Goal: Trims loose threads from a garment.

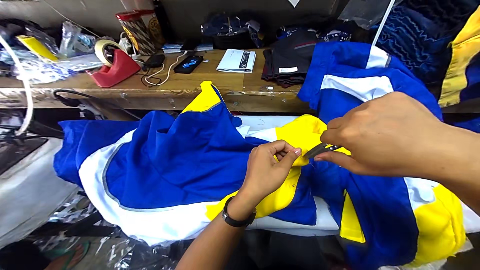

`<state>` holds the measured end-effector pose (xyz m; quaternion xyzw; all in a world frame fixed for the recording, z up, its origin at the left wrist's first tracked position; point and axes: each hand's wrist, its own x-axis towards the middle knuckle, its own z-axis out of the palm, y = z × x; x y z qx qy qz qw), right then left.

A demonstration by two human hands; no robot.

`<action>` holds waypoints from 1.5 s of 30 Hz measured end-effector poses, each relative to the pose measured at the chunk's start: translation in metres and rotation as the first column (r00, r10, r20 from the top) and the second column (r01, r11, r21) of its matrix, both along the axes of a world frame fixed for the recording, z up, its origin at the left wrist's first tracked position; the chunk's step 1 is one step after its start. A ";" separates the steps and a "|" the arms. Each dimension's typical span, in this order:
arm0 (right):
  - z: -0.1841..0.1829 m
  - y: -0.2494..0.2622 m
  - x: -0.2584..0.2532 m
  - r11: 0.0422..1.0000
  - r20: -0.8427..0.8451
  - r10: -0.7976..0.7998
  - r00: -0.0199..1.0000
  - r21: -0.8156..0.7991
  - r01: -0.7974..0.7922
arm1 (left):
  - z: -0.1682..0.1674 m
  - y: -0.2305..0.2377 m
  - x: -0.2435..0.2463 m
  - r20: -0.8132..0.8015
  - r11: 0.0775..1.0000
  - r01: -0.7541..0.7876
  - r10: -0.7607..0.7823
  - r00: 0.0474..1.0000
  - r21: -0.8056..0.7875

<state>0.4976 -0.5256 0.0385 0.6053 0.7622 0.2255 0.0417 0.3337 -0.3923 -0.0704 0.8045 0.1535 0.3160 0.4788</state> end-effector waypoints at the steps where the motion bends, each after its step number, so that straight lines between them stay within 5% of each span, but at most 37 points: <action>1: 0.001 0.001 -0.001 1.000 0.000 -0.005 1.000 -0.007 0.005 | 0.000 0.000 0.000 0.002 1.000 -0.002 0.002 1.000 0.000; 13: 0.007 0.011 -0.012 0.996 0.000 -0.001 1.000 -0.091 0.001 | -0.001 -0.001 -0.001 -0.019 0.999 0.037 -0.037 0.999 0.020; 25: 0.014 0.019 -0.022 0.950 0.051 -0.037 0.998 -0.308 0.051 | -0.004 -0.003 0.004 -0.006 0.963 0.036 -0.036 0.999 0.268; 31: 0.032 0.008 -0.018 0.906 0.022 -0.236 0.972 -0.355 0.228 | -0.010 0.008 0.000 -0.047 0.988 0.010 -0.003 0.999 0.156; 34: 0.021 -0.001 0.000 0.955 -0.195 -0.266 0.944 -0.189 0.230 | -0.011 0.014 -0.007 0.030 0.993 0.076 -0.074 0.997 -0.090; 36: -0.010 0.001 0.003 0.979 -0.528 -0.196 0.826 -0.055 0.197 | -0.011 0.013 -0.009 0.128 0.951 0.162 -0.132 0.983 -0.262; 39: -0.061 0.013 0.003 0.999 -0.891 -0.034 0.453 -0.031 0.014 | -0.012 0.010 -0.011 0.193 0.912 0.231 -0.173 0.966 -0.338; 42: -0.086 0.023 0.007 0.989 -0.986 0.049 0.161 0.025 -0.146 | -0.015 0.010 -0.016 0.243 0.864 0.309 -0.225 0.944 -0.399; 45: -0.099 0.025 0.006 0.977 -0.990 0.037 0.135 0.008 -0.215 | -0.018 0.014 -0.019 0.263 0.839 0.328 -0.231 0.937 -0.435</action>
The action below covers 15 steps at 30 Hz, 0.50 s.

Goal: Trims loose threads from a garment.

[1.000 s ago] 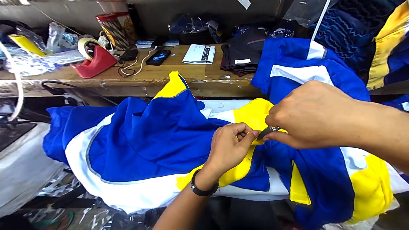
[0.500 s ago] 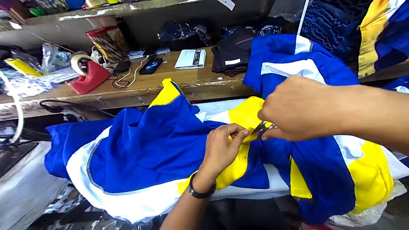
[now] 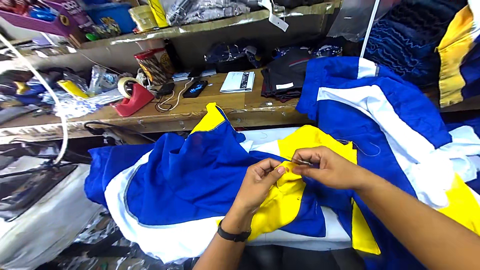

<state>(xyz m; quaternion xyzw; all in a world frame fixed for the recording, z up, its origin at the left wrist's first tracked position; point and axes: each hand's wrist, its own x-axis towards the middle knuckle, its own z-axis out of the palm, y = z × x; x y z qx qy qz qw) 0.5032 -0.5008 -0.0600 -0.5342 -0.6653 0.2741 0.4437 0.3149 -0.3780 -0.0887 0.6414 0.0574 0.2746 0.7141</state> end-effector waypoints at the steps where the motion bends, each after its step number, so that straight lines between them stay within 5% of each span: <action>1: -0.005 -0.001 0.000 1.000 0.036 0.018 0.999 0.018 -0.019 | 0.001 0.001 -0.001 -0.005 0.999 -0.012 0.012 1.000 0.031; 4: -0.013 -0.005 0.008 0.991 0.152 -0.020 0.988 0.131 0.000 | 0.007 0.005 -0.003 -0.032 0.979 -0.052 0.060 0.998 0.198; 8: -0.020 -0.028 0.028 0.908 0.056 -0.370 0.928 0.234 0.348 | 0.038 0.019 -0.001 -0.095 0.934 -0.219 0.255 0.962 0.282; 12: -0.044 -0.048 0.017 0.786 -0.092 -0.592 0.801 0.155 0.599 | 0.084 0.070 0.021 0.108 0.869 -0.423 0.409 0.906 0.256; 15: -0.081 -0.051 -0.014 0.821 0.049 -0.570 0.820 0.065 0.567 | 0.093 0.110 0.026 0.073 0.832 -0.285 0.286 0.955 0.475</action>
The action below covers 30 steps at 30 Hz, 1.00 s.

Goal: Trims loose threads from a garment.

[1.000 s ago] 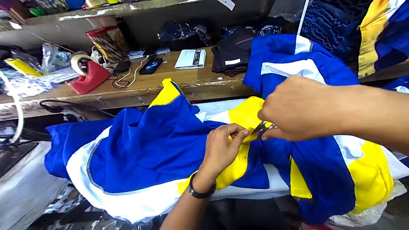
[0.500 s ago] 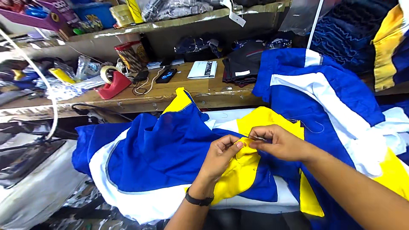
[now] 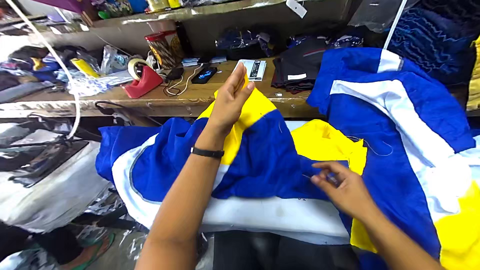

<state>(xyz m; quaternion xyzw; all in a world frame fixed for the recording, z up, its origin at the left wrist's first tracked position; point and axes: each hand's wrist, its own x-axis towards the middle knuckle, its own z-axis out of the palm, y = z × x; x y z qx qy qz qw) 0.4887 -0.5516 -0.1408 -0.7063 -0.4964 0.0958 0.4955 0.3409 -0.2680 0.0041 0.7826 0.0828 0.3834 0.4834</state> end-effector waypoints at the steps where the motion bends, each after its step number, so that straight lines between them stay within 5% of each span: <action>1: -0.014 0.002 -0.009 0.999 0.042 -0.009 0.999 -0.043 0.011 | -0.003 0.004 -0.005 -0.092 0.999 -0.005 0.009 0.996 0.045; 7: -0.043 0.017 -0.025 0.991 0.100 -0.099 0.990 -0.079 0.107 | -0.055 -0.012 -0.142 -0.317 0.856 -0.275 0.434 0.843 0.439; 12: -0.008 0.058 -0.015 0.953 0.220 -0.095 0.971 -0.263 0.153 | -0.130 -0.027 -0.276 -0.441 0.710 -0.540 0.705 0.556 0.453; 17: 0.000 0.094 0.000 0.890 0.244 -0.013 0.970 -0.439 0.122 | -0.177 -0.040 -0.297 -0.517 0.602 -0.675 0.775 0.363 0.428; 21: 0.013 0.097 0.003 0.919 0.250 0.045 0.967 -0.390 0.058 | -0.135 -0.027 -0.296 -0.461 0.503 -0.789 0.827 0.322 0.352; 23: 0.010 0.097 0.001 0.886 0.243 0.130 0.961 -0.463 -0.003 | -0.117 -0.012 -0.298 -0.431 0.530 -0.804 0.813 0.391 0.270; 26: -0.008 0.097 -0.003 0.887 0.270 0.112 0.956 -0.461 0.026 | -0.108 -0.004 -0.296 -0.582 0.751 -0.608 0.623 0.522 0.258; 30: -0.011 0.097 -0.001 0.974 0.238 -0.028 0.971 -0.212 0.080 | -0.122 -0.022 -0.273 -0.889 0.879 -0.315 0.424 0.175 0.357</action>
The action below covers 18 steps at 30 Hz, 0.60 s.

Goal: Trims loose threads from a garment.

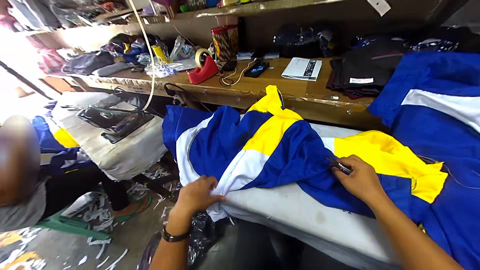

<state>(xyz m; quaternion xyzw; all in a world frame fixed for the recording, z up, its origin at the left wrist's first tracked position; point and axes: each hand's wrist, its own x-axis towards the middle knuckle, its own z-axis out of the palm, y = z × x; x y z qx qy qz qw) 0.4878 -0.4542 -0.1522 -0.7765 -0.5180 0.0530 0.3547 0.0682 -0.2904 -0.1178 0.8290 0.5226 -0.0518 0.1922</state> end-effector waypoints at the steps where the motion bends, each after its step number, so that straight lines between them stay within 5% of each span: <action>1: 0.005 -0.002 0.002 0.997 -0.003 0.004 1.000 0.076 -0.004 | 0.001 -0.002 0.002 -0.039 1.000 -0.003 0.002 0.999 -0.030; 4: 0.035 -0.014 0.017 0.955 0.005 0.044 0.999 0.293 -0.044 | 0.027 0.008 -0.013 0.256 0.999 -0.041 0.037 0.966 0.011; 7: 0.059 -0.030 0.035 0.847 -0.012 0.079 0.997 0.528 -0.061 | 0.080 0.028 -0.019 0.688 0.956 -0.233 0.047 0.724 0.180; 11: 0.063 -0.049 0.055 0.649 -0.055 0.062 0.997 0.761 0.002 | 0.153 0.063 0.048 0.821 0.741 -0.499 -0.124 0.557 0.450; 13: 0.056 -0.053 0.066 0.567 -0.094 0.002 0.996 0.820 0.076 | 0.158 0.087 0.087 0.782 0.744 -0.404 -0.249 0.571 0.532; 16: 0.040 -0.056 0.072 0.516 -0.176 -0.054 0.983 0.838 0.179 | 0.130 0.107 0.133 0.777 0.933 -0.068 -0.251 0.577 0.352; 18: 0.031 -0.057 0.074 0.527 -0.216 -0.101 0.971 0.816 0.237 | 0.106 0.105 0.147 0.698 0.895 0.009 -0.353 0.623 0.445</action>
